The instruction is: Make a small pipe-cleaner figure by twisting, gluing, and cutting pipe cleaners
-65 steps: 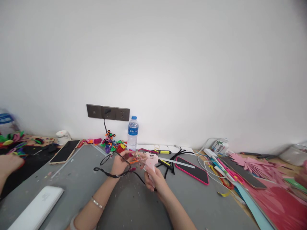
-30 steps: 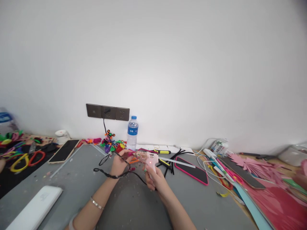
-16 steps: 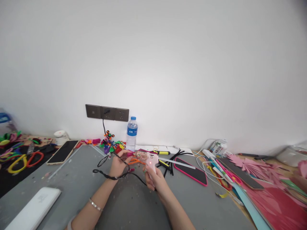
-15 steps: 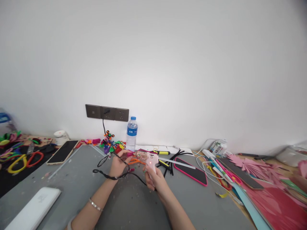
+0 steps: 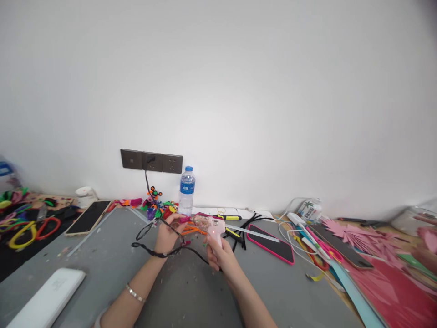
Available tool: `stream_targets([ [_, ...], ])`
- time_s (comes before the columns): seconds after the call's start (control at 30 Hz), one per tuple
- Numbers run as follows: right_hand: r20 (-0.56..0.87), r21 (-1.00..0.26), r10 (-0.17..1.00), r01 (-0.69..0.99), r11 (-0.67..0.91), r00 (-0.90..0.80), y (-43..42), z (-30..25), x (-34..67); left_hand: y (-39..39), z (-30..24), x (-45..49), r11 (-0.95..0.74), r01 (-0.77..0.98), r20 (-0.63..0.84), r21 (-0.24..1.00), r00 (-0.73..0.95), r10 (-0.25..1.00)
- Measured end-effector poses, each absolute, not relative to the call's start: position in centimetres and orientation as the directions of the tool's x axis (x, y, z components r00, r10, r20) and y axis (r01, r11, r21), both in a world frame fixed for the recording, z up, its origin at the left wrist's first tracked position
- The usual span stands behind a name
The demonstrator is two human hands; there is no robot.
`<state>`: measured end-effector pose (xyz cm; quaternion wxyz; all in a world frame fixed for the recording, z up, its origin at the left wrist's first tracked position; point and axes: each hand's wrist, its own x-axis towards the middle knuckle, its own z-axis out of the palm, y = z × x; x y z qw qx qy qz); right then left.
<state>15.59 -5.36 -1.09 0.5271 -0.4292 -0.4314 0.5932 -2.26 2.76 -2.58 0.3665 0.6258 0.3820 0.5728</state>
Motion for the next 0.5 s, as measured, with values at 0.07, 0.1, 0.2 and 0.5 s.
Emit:
stream_targets([
  [0.07,-0.053,-0.965,0.997,-0.252,-0.067,-0.063,-5.32,-1.20,15.60,2.76,-2.56,-2.27,-0.450,0.056,0.448,0.891,0.049,0.893],
  [0.1,-0.055,-0.966,0.997,-0.249,-0.066,-0.051,-5.28,-1.28,15.60,2.74,-2.53,-2.26,-0.454,0.052,0.452,0.889,0.049,0.891],
  [0.2,-0.061,-0.968,0.998,-0.244,-0.061,-0.009,-5.11,-1.51,15.54,2.61,-2.30,-2.24,-0.459,0.028,0.458,0.888,0.047,0.888],
  [0.5,-0.010,-0.878,1.000,-0.479,0.000,0.019,-4.96,-1.08,15.54,2.66,-2.05,-2.24,-0.419,0.051,0.419,0.906,0.008,0.908],
])
